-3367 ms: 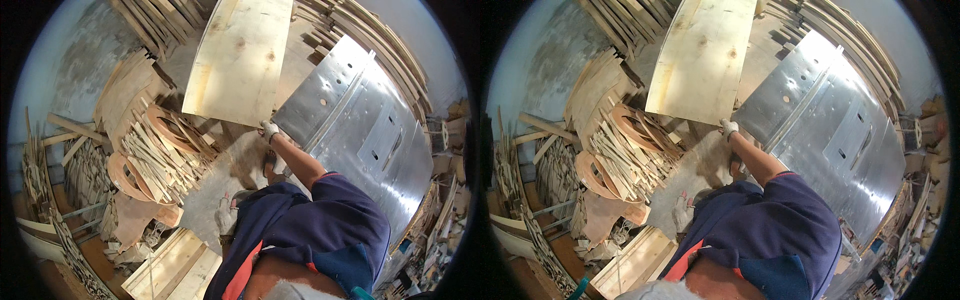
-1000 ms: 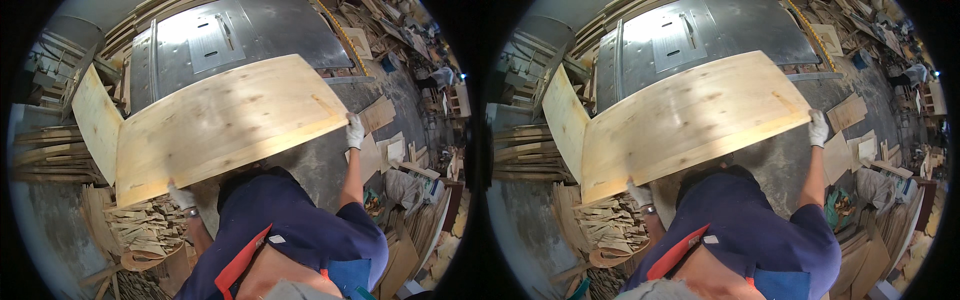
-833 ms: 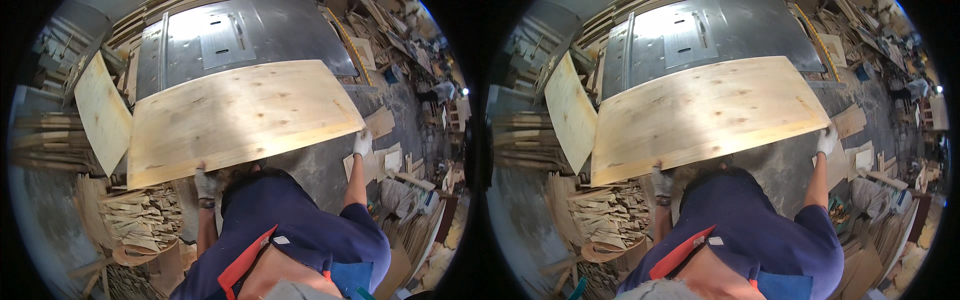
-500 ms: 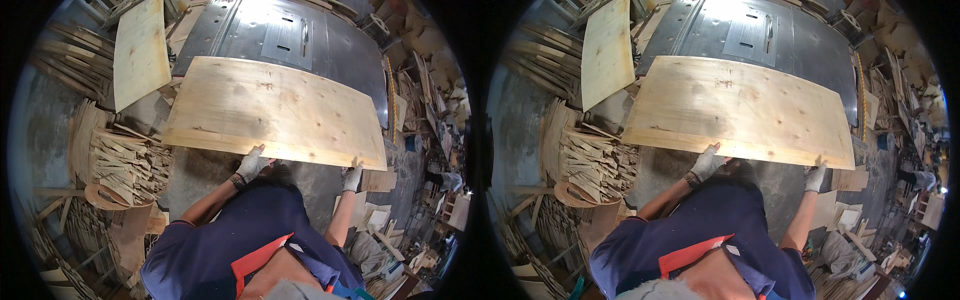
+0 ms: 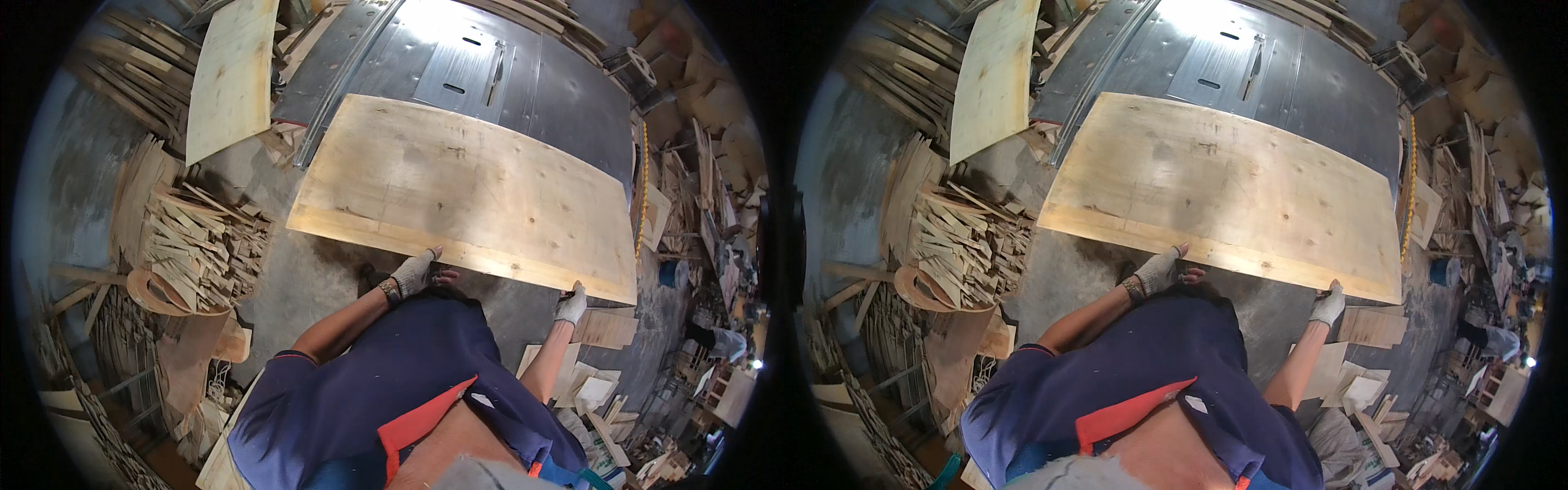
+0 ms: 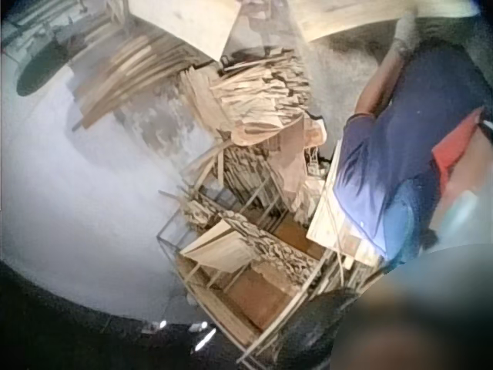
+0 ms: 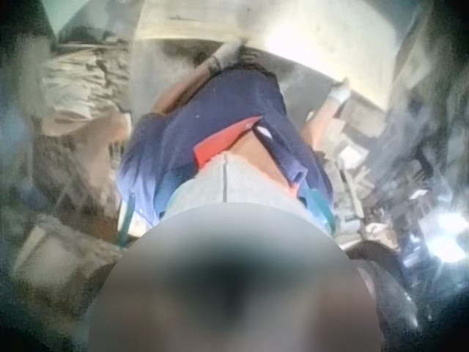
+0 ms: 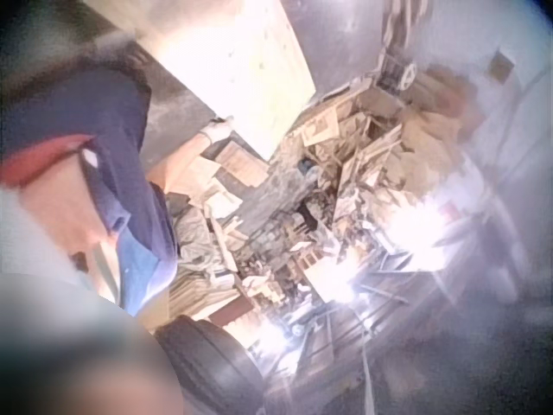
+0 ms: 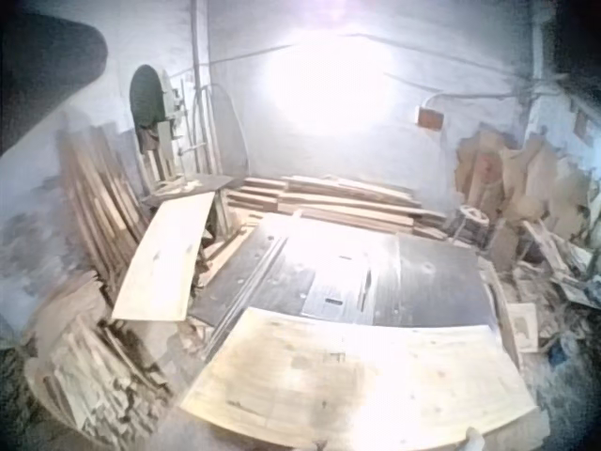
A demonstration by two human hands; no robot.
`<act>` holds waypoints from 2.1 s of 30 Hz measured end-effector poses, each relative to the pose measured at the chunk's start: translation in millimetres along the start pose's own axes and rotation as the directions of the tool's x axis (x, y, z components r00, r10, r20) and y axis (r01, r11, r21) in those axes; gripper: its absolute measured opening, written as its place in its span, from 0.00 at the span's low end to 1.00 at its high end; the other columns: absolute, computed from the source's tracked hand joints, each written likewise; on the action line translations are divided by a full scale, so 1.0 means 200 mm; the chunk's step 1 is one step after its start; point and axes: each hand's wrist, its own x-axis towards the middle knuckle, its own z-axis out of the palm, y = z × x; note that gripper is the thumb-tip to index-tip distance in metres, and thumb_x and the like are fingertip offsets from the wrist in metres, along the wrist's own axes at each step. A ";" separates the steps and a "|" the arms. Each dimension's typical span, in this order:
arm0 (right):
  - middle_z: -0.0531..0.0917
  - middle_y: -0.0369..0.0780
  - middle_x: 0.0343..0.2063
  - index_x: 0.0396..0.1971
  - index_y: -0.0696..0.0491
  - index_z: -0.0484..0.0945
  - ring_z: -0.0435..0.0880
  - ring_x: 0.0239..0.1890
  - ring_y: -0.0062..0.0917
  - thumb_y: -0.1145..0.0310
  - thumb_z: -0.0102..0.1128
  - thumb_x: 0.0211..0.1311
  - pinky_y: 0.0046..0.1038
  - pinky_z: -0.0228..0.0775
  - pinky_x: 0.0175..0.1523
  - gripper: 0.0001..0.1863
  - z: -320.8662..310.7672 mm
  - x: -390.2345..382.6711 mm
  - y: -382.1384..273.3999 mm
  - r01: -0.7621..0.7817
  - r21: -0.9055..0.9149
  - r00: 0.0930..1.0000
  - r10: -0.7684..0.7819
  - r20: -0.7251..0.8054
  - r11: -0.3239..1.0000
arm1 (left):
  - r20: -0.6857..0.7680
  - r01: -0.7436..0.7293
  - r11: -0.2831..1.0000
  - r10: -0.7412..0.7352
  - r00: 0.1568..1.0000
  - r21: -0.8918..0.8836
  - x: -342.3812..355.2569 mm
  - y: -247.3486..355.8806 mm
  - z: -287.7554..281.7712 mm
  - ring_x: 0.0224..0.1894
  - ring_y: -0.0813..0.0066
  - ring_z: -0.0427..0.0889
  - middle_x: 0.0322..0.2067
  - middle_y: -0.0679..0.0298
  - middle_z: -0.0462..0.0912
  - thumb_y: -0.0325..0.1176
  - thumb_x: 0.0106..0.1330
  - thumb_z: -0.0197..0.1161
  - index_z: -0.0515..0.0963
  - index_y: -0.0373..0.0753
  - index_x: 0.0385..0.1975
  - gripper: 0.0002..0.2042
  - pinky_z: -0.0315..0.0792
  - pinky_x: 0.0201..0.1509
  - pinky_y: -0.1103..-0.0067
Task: The person adjusts the fence on a table saw, then cuts several pieces of plywood into smaller sections. The person handles the wood by hand and uses the table saw to make straight cuts.
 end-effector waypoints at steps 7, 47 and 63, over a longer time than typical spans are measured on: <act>0.82 0.40 0.36 0.42 0.60 0.76 0.83 0.35 0.30 0.67 0.60 0.65 0.31 0.78 0.35 0.12 -0.10 0.11 0.16 -0.140 -0.034 0.990 0.139 -0.034 0.990 | -0.092 0.025 0.997 -0.018 0.996 0.077 0.13 -0.02 -0.08 0.35 0.66 0.83 0.46 0.50 0.80 0.53 0.73 0.52 0.67 0.32 0.54 0.27 0.77 0.32 0.78; 0.82 0.40 0.35 0.46 0.54 0.75 0.82 0.30 0.30 0.68 0.56 0.67 0.32 0.73 0.29 0.11 0.80 0.90 0.48 -0.194 -0.005 0.962 0.190 -0.197 0.981 | 0.105 0.301 -0.653 0.506 0.856 0.695 1.10 1.27 -0.29 0.71 0.32 0.50 0.74 0.51 0.48 0.60 0.41 0.75 0.58 0.42 0.70 0.55 0.57 0.68 0.44; 0.82 0.39 0.34 0.42 0.55 0.78 0.81 0.28 0.28 0.64 0.61 0.65 0.31 0.72 0.27 0.12 1.26 1.39 0.39 -0.223 -0.024 0.951 0.213 -0.224 0.974 | 0.126 0.292 -0.653 0.514 0.849 0.699 1.51 1.73 -0.12 0.71 0.31 0.50 0.74 0.52 0.46 0.57 0.44 0.75 0.55 0.44 0.71 0.54 0.55 0.68 0.43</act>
